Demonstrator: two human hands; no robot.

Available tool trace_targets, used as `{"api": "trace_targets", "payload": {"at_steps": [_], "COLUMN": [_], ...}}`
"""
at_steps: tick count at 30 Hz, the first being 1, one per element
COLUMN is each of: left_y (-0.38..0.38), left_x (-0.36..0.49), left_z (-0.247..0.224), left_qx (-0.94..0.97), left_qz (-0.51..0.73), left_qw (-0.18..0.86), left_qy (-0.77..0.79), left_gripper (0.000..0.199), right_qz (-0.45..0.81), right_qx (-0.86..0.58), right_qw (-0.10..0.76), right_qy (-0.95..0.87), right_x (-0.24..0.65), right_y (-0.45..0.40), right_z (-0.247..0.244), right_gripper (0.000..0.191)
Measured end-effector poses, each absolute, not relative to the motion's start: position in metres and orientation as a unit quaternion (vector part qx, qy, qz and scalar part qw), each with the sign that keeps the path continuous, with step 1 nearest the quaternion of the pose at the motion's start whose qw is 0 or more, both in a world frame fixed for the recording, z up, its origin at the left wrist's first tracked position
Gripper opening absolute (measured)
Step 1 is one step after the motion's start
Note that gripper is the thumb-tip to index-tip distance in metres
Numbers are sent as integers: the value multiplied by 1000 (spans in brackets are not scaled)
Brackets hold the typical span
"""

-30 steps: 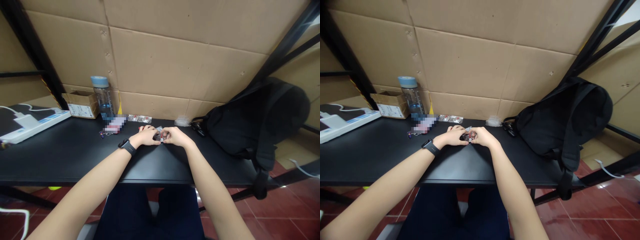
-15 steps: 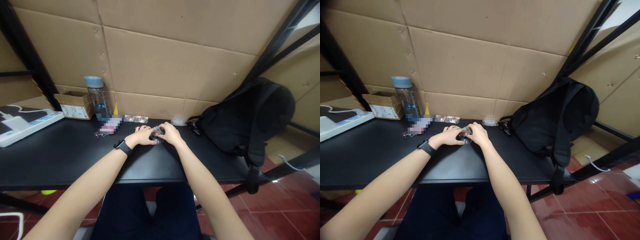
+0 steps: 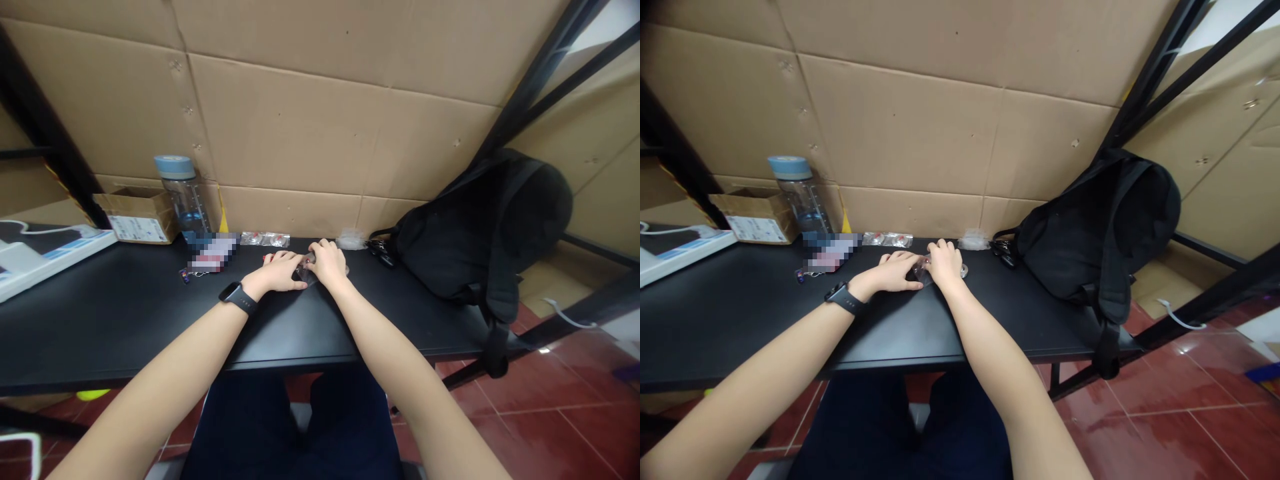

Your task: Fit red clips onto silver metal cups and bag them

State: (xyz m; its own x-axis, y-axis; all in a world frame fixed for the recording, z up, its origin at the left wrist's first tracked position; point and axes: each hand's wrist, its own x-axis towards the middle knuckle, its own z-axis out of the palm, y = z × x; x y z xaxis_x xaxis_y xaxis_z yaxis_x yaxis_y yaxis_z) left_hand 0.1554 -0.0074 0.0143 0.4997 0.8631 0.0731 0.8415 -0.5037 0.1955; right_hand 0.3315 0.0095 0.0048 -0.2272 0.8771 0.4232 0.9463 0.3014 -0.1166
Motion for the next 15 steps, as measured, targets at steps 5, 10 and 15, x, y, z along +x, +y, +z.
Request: {"api": "trace_targets", "payload": {"at_steps": [5,10,15], "left_y": [-7,0,6], "left_x": [153,145,141], "left_z": [15,18,21], "left_qx": [863,880,870], "left_qz": [87,145,241], "left_qw": [63,80,81], "left_qy": [494,445,423], "left_gripper": [85,72,42], "right_qz": [-68,114,157], "right_qx": [-570,-451,-453], "right_qw": [224,310,343], "right_qy": [-788,-829,-808], "right_x": [337,363,391], "right_y": [7,11,20], "right_z": [7,13,18], "right_gripper": [28,41,17]}}
